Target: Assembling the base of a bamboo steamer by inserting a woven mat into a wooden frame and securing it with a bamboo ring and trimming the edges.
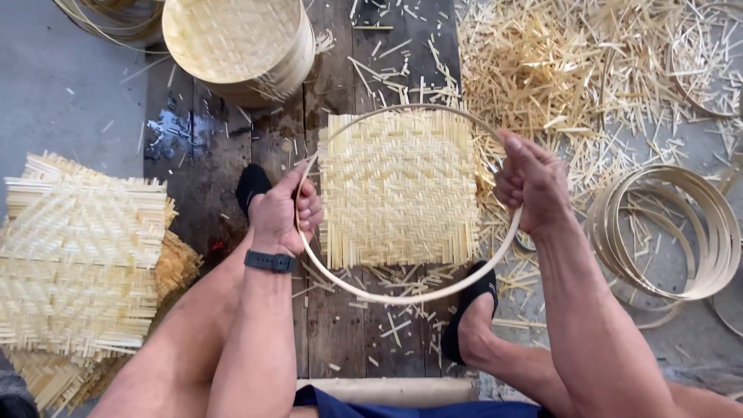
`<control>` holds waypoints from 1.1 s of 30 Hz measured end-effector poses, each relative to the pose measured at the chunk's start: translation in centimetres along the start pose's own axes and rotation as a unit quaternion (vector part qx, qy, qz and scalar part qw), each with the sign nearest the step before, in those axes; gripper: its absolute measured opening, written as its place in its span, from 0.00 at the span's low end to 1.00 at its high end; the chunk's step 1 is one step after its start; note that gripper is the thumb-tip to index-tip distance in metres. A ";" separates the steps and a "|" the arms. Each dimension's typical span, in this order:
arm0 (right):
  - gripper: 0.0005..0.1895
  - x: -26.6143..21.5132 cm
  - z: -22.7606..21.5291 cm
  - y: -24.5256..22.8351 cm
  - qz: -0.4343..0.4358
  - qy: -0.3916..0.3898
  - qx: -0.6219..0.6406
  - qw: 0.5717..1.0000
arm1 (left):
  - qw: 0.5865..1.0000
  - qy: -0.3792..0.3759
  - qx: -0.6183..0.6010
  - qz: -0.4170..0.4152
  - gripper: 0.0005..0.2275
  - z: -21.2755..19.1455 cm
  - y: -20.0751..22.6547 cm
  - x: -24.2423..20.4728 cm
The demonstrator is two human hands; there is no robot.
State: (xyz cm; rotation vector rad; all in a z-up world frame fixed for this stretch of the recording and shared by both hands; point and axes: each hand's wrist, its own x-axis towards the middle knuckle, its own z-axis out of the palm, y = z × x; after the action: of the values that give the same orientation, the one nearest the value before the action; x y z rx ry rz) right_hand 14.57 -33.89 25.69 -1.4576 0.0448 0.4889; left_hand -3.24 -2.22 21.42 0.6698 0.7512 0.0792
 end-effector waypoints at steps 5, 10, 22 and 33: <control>0.29 0.1 0.6 0.1 0.130 -0.059 0.054 0.988 | 0.999 -0.041 0.021 -0.015 0.17 -0.7 -0.4 1.0; 0.22 1.5 -0.1 2.8 0.144 -0.052 0.009 0.988 | 0.995 -0.044 0.088 -0.036 0.18 -1.6 -2.0 0.9; 0.28 1.7 -1.4 3.8 0.134 -0.019 0.023 0.991 | 0.995 -0.065 0.008 -0.068 0.17 -2.5 -2.4 2.8; 0.21 3.3 -1.7 10.9 0.081 0.019 0.216 0.973 | 0.986 0.019 -0.159 0.049 0.20 -3.9 -7.6 6.8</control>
State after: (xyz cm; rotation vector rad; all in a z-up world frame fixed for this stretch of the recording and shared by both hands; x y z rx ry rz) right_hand 14.21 -34.17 14.22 -1.0400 0.2869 0.5459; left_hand -1.98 -4.14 10.73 0.4009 0.7223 0.2971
